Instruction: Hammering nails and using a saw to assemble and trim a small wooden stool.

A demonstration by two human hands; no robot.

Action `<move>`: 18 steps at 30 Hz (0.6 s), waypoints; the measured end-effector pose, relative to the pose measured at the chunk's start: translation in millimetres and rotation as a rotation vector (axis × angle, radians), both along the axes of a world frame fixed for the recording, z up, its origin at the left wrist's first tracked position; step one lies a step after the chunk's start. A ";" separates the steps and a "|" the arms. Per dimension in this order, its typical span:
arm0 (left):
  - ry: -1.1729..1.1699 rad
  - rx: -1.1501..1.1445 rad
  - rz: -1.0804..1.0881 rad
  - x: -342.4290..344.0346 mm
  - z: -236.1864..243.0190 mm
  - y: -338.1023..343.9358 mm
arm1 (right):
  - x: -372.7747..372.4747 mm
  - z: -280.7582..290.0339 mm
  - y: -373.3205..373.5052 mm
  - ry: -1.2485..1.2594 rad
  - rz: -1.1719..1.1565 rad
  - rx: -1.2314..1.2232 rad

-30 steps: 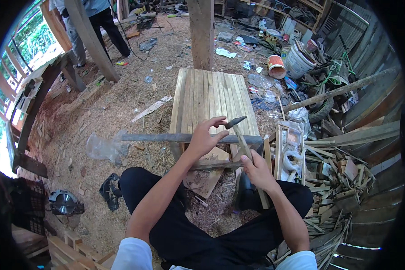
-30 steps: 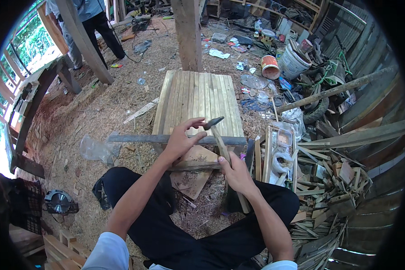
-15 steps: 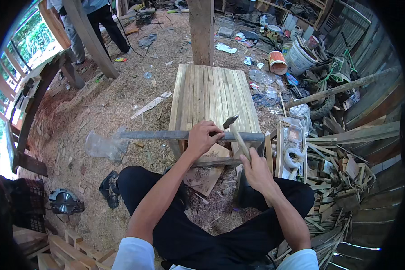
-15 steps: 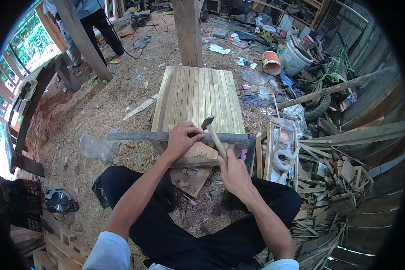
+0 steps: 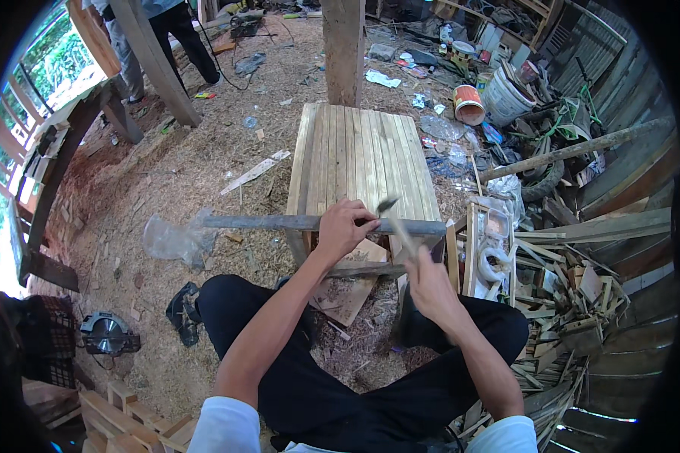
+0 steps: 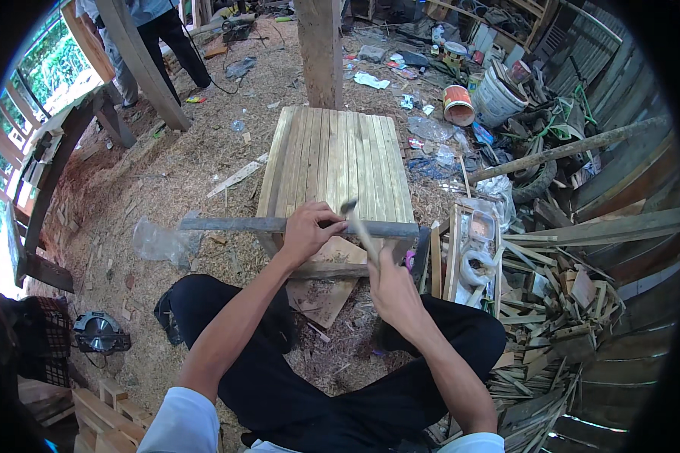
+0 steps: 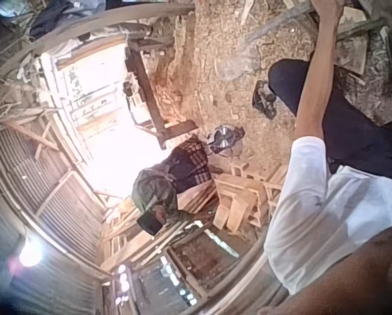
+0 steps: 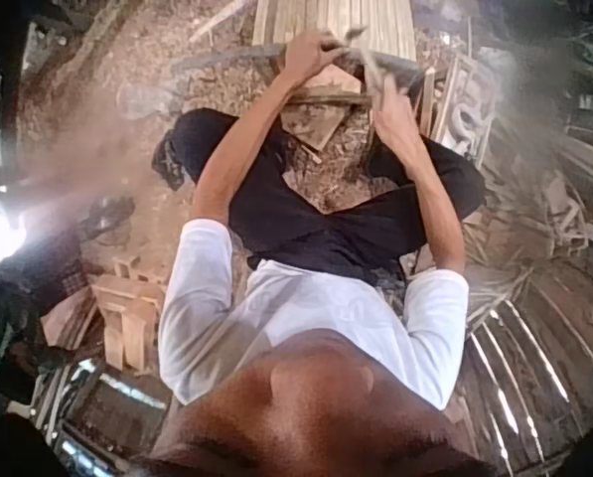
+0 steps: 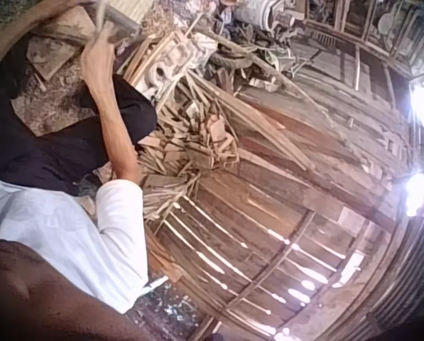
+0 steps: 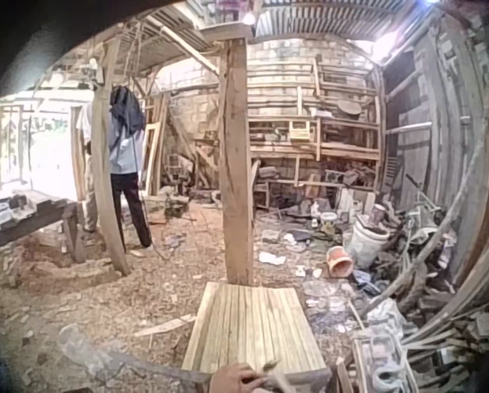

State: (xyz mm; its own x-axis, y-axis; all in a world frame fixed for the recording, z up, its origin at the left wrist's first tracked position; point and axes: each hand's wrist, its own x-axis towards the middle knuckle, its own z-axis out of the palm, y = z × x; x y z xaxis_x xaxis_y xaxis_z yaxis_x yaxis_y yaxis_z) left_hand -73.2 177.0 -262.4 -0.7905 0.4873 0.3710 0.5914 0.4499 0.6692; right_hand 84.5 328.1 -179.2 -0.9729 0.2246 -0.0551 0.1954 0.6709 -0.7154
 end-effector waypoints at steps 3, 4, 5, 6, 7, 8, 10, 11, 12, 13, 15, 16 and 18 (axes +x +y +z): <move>-0.007 -0.005 -0.001 -1.7 0.2 0.6 | 0.3 1.5 1.0 -0.048 0.060 0.100; -0.039 -0.001 -0.018 -0.9 0.0 0.2 | 1.2 2.0 0.6 -0.033 0.028 0.109; -0.022 0.013 -0.008 -0.6 0.3 -0.2 | 1.9 2.8 0.8 -0.030 0.061 0.092; -0.010 0.011 -0.008 -1.1 0.9 -0.2 | 2.0 3.3 0.2 0.024 0.001 0.006; -0.016 -0.003 -0.009 -0.2 1.1 -0.4 | 2.6 3.9 -0.1 0.075 -0.060 -0.081; -0.018 -0.010 -0.009 -0.1 1.9 -0.5 | 2.2 4.2 -0.4 0.074 -0.049 -0.096; -0.028 -0.012 -0.001 0.5 2.6 -0.1 | 1.6 4.3 -0.3 0.042 -0.004 0.005; -0.061 -0.038 0.004 0.3 2.7 0.2 | 0.3 3.8 -0.6 -0.082 0.028 0.087; -0.048 -0.031 0.007 -0.8 3.0 0.3 | 1.1 3.9 0.2 -0.072 0.034 0.120; -0.025 -0.018 -0.003 -2.1 3.2 0.3 | 0.2 3.5 0.9 -0.009 0.089 0.103; -0.018 -0.008 -0.010 -1.2 1.5 -0.4 | 1.7 2.5 0.8 0.027 -0.030 -0.019; -0.010 -0.004 -0.013 -1.5 0.8 -0.6 | 2.2 2.1 0.4 0.032 -0.017 -0.022; 0.015 0.030 -0.024 -1.2 -0.3 -0.6 | 2.6 2.5 0.3 0.048 -0.015 -0.063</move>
